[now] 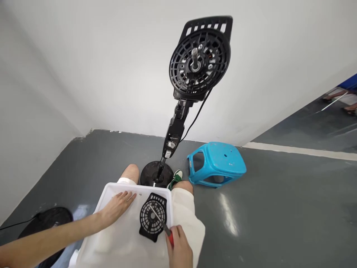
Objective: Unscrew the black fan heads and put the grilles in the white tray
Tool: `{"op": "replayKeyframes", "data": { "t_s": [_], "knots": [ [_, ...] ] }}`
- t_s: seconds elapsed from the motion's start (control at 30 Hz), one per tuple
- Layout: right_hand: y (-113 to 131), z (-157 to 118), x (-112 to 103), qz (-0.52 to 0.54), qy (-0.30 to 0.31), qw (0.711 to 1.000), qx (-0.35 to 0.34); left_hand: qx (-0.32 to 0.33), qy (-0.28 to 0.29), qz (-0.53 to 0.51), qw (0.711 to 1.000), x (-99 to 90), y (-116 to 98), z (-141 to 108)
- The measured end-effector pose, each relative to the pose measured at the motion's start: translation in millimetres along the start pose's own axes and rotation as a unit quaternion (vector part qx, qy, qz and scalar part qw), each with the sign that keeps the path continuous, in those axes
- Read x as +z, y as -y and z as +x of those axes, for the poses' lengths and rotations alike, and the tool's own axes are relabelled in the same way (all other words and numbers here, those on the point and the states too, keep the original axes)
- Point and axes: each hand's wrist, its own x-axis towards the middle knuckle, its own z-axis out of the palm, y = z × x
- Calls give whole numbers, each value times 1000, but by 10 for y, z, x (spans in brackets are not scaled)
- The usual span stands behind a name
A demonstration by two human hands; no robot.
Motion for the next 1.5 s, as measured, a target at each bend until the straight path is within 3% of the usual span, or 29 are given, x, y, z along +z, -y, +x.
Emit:
{"op": "replayKeyframes", "data": {
  "t_s": [0.17,0.37,0.6,0.93,1.23,1.5],
  "knots": [
    [60,18,-43,9,33,999,-20,16,19,-5,1000,-169,-93,102],
    [32,-28,-3,1,13,999,-31,45,36,-44,997,-308,-151,355],
    [39,-65,51,-5,13,1000,-21,25,46,-30,998,-210,-51,258],
    [126,-18,-53,-7,49,999,-14,-41,28,8,999,-8,202,-210],
    [125,-28,-42,-5,60,998,-2,-85,71,-89,990,-58,217,-44],
    [98,-112,64,-14,26,1000,9,-100,90,-145,980,-100,338,47]
  ]
}}
